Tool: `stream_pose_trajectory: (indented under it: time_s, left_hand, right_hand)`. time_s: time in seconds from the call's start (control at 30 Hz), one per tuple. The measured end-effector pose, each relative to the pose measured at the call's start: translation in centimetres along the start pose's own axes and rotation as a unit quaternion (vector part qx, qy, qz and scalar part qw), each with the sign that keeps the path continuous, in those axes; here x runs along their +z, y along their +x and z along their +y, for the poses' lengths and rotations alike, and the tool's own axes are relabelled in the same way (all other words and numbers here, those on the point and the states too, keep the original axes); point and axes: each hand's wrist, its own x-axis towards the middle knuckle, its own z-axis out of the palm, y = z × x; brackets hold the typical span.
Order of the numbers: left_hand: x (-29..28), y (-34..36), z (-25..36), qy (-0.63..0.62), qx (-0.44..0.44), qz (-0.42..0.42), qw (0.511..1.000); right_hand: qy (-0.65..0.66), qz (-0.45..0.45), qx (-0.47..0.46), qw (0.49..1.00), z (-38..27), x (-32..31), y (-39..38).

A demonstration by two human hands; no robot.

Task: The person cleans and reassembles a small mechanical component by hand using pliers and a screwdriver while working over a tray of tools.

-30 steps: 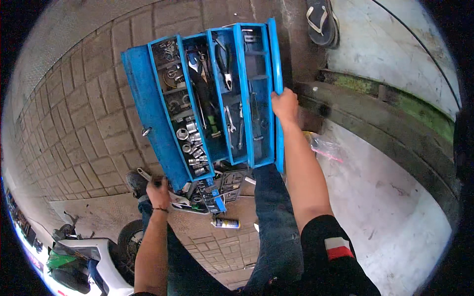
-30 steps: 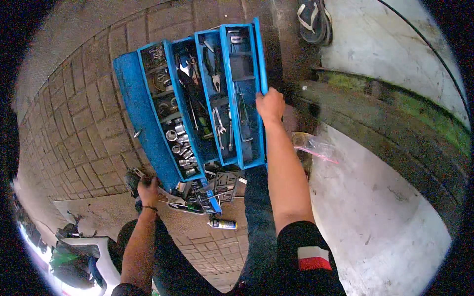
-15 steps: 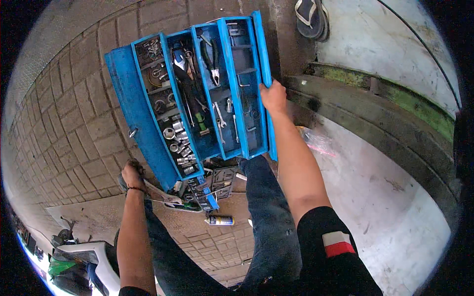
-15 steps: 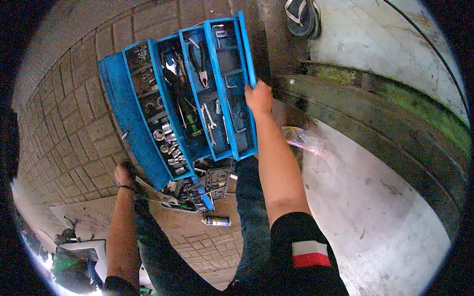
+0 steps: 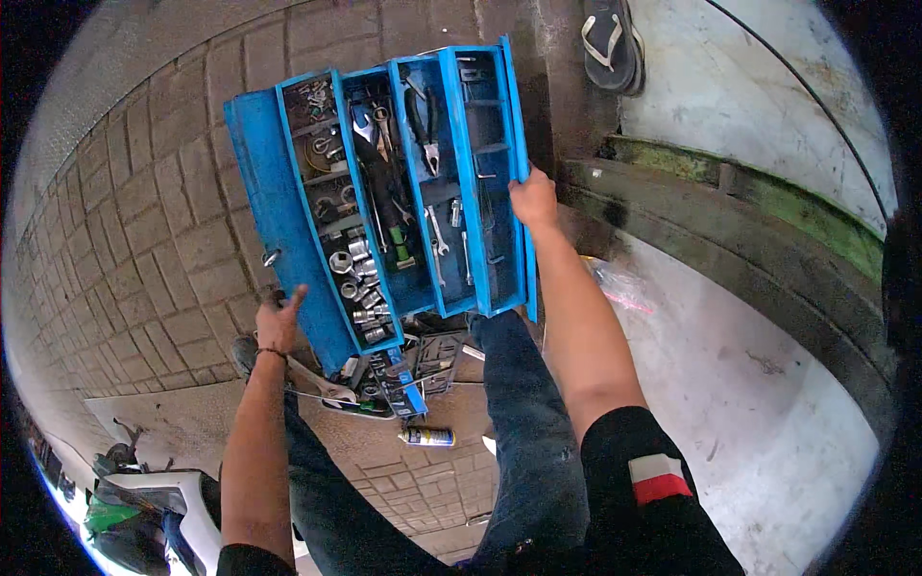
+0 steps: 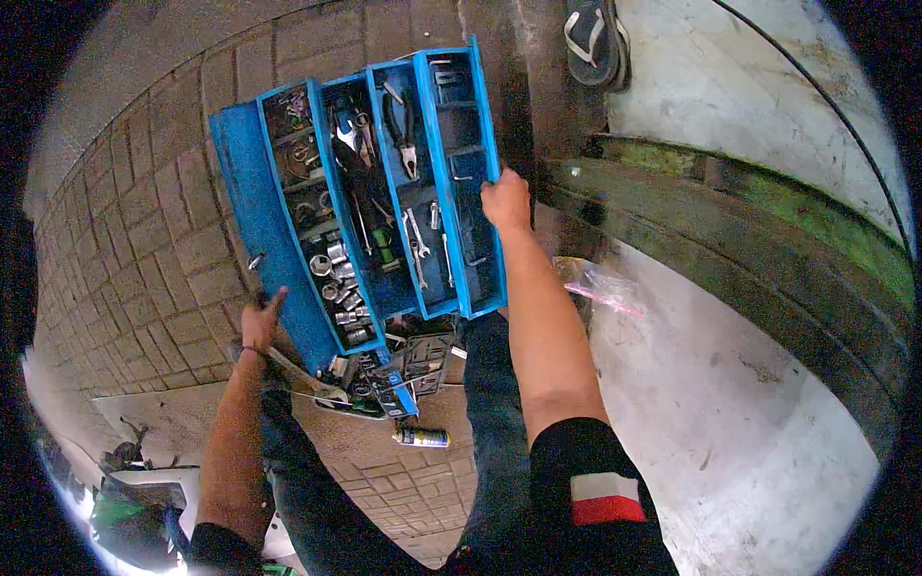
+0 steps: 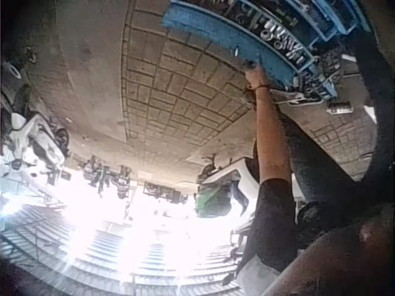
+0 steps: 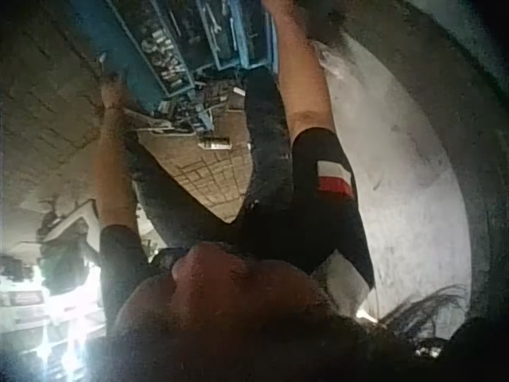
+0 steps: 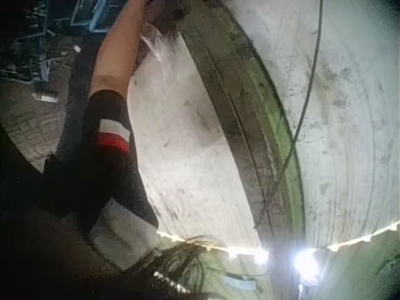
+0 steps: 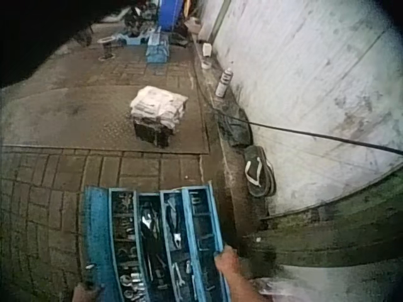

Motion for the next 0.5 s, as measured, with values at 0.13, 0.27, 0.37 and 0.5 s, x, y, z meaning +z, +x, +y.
stream_pose_trajectory:
  time_s: [0.13,0.27,0.37,0.5]
  left_hand:
    - [1.4,3.3,-1.1,0.049,-0.011,0.016,0.999]
    - [2.3,3.1,1.3,0.07,0.021,-0.007,0.997]
    - [2.0,0.7,1.5,-0.022,0.128,0.092,0.987]
    - [-1.2,-1.2,4.4,0.017,0.086,0.064,0.994]
  right_hand:
    - [-0.013,-0.001,-0.013,1.0,-1.2,1.1,-0.1]
    - [-0.04,-0.001,-0.02,0.999,0.8,0.3,0.5]
    - [-0.022,-0.036,-0.032,0.999,-1.4,0.2,-0.4]
    - [-0.067,-0.051,0.001,0.996,-2.1,-0.7,-1.1]
